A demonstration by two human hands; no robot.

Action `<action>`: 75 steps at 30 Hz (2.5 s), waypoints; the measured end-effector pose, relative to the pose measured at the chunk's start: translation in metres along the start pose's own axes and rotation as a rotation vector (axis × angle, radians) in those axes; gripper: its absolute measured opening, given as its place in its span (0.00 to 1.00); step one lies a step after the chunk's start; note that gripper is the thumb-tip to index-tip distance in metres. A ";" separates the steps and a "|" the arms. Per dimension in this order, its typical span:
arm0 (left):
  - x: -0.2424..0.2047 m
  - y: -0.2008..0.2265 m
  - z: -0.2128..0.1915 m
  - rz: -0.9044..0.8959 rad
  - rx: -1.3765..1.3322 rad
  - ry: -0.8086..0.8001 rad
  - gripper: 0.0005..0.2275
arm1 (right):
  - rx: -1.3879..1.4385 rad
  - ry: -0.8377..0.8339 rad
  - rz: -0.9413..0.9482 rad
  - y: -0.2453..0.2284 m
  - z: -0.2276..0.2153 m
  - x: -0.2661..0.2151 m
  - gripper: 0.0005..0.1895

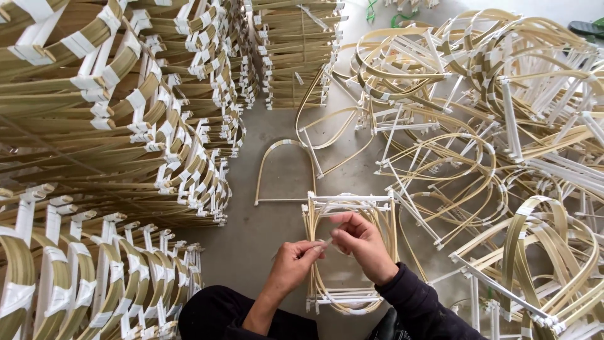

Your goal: Assembling bamboo strips into rectangular frames and stacking them on the workshop floor.

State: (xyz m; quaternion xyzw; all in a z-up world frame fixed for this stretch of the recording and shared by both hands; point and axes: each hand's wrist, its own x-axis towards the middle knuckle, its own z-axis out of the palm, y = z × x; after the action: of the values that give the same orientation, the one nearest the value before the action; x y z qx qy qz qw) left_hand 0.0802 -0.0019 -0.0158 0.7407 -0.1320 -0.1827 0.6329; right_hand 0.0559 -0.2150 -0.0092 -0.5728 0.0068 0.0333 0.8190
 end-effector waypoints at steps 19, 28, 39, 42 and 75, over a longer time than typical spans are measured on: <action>-0.035 0.027 0.020 0.442 0.367 0.259 0.12 | -0.757 -0.188 0.203 -0.007 0.006 -0.002 0.07; -0.027 -0.020 0.017 0.217 -0.074 0.293 0.06 | 0.005 -0.039 0.470 0.050 -0.020 0.014 0.07; -0.006 -0.001 0.001 -0.331 -1.106 0.154 0.10 | 0.318 0.151 0.433 -0.009 0.027 0.014 0.05; 0.010 -0.041 0.000 -0.203 -1.136 0.026 0.12 | 0.336 0.067 0.396 0.017 0.005 0.023 0.06; 0.003 0.043 -0.004 0.169 -0.113 0.139 0.19 | -0.426 0.007 -0.229 0.021 0.018 0.007 0.04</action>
State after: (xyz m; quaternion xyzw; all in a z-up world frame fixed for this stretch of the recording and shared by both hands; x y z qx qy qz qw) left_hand 0.0865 -0.0066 0.0265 0.7009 -0.1393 -0.0841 0.6945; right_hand 0.0607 -0.1903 -0.0232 -0.7297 -0.0625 -0.0613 0.6782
